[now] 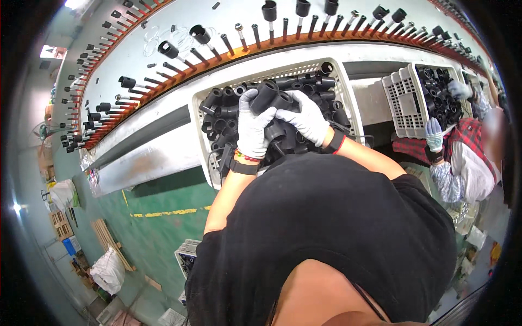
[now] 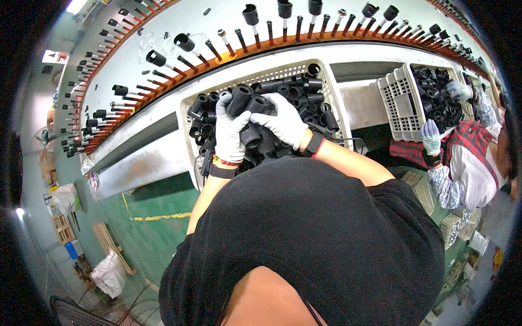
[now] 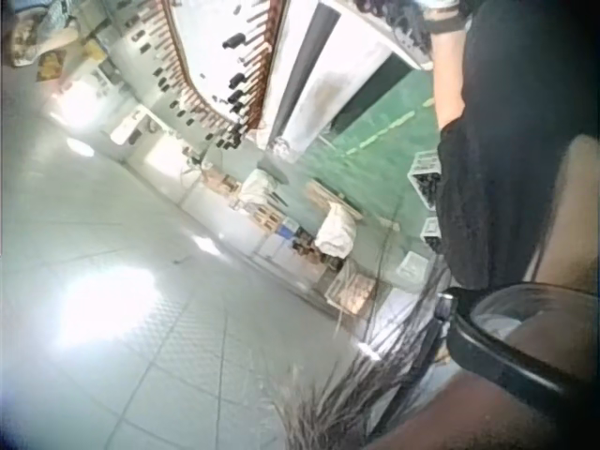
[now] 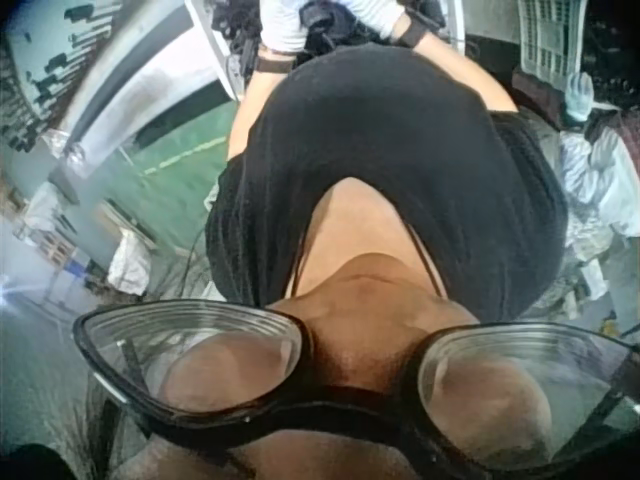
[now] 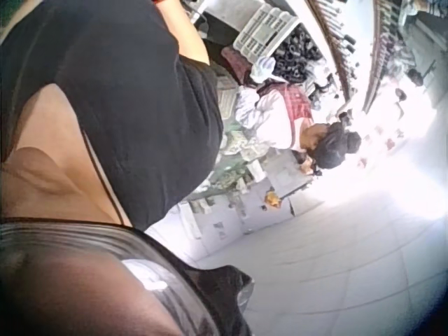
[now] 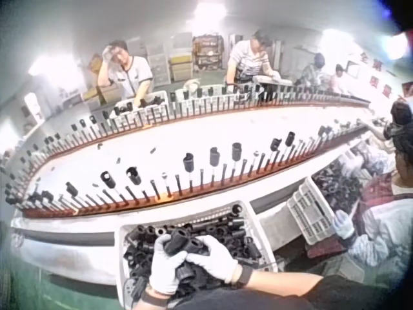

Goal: Sort and place black plastic parts from a storage crate onto designated slots on a moving conveyor line.

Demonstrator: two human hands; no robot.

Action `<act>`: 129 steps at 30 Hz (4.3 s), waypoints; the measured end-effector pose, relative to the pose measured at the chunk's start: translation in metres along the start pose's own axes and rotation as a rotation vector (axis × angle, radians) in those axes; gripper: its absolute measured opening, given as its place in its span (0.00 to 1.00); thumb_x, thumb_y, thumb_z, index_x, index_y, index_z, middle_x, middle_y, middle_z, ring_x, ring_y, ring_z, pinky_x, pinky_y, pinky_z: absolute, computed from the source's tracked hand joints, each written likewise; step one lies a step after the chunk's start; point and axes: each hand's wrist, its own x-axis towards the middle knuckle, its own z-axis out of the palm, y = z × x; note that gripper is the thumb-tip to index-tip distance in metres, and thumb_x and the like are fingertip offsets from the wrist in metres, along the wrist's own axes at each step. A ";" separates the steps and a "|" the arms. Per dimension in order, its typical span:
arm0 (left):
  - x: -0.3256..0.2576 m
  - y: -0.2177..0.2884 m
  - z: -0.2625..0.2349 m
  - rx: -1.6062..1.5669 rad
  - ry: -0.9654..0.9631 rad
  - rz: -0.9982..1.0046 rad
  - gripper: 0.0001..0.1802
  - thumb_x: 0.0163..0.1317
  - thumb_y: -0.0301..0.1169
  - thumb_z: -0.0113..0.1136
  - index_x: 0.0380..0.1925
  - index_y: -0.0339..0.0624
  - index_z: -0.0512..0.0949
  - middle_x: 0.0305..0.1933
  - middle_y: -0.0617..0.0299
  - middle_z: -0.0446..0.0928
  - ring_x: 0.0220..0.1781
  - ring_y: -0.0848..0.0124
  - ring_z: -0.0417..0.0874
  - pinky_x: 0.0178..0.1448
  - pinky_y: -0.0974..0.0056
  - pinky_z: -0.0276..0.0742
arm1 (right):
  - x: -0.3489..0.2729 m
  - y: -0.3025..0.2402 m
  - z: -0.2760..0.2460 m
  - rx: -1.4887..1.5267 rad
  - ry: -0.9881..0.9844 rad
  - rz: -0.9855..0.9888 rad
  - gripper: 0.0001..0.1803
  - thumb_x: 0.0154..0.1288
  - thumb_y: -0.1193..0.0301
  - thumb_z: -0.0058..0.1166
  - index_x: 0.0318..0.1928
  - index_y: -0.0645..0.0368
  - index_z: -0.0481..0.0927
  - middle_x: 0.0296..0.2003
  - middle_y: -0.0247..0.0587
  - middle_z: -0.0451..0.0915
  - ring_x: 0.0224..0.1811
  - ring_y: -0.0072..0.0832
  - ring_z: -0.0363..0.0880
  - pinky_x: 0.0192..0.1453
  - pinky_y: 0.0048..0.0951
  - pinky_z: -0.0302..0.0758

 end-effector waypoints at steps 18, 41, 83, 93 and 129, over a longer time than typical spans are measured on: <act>-0.022 0.017 -0.029 0.492 0.165 -0.244 0.28 0.68 0.32 0.59 0.65 0.42 0.60 0.52 0.52 0.76 0.36 0.71 0.81 0.33 0.70 0.78 | 0.053 0.023 -0.178 0.449 0.542 0.079 0.21 0.72 0.53 0.53 0.53 0.56 0.78 0.33 0.33 0.79 0.33 0.21 0.79 0.35 0.27 0.77; -0.030 -0.015 -0.062 0.654 0.329 -0.325 0.13 0.66 0.36 0.62 0.41 0.39 0.75 0.31 0.63 0.77 0.28 0.76 0.76 0.33 0.70 0.77 | 0.252 -0.046 -0.327 -1.352 0.521 0.035 0.20 0.58 0.54 0.57 0.43 0.54 0.86 0.42 0.53 0.85 0.43 0.50 0.84 0.50 0.48 0.80; -0.078 0.003 -0.054 0.773 -0.226 -0.654 0.27 0.50 0.30 0.74 0.51 0.36 0.79 0.51 0.51 0.80 0.53 0.67 0.80 0.61 0.60 0.74 | 0.159 -0.007 -0.392 0.639 1.021 -0.463 0.07 0.68 0.75 0.46 0.39 0.59 0.79 0.28 0.44 0.82 0.27 0.36 0.81 0.34 0.37 0.80; -0.080 -0.023 -0.098 0.995 -0.246 -0.412 0.22 0.53 0.32 0.70 0.49 0.39 0.81 0.48 0.52 0.82 0.53 0.61 0.81 0.62 0.59 0.72 | 0.256 -0.033 -0.331 0.250 0.926 -0.345 0.07 0.65 0.76 0.48 0.31 0.59 0.80 0.20 0.39 0.78 0.21 0.31 0.78 0.26 0.32 0.78; -0.091 0.000 -0.057 2.058 -0.066 -0.546 0.46 0.44 0.43 0.78 0.66 0.52 0.69 0.81 0.58 0.42 0.73 0.26 0.50 0.74 0.36 0.59 | 0.034 -0.078 -0.318 0.143 0.701 -0.401 0.19 0.48 0.77 0.71 0.42 0.58 0.80 0.32 0.33 0.80 0.34 0.24 0.78 0.43 0.26 0.77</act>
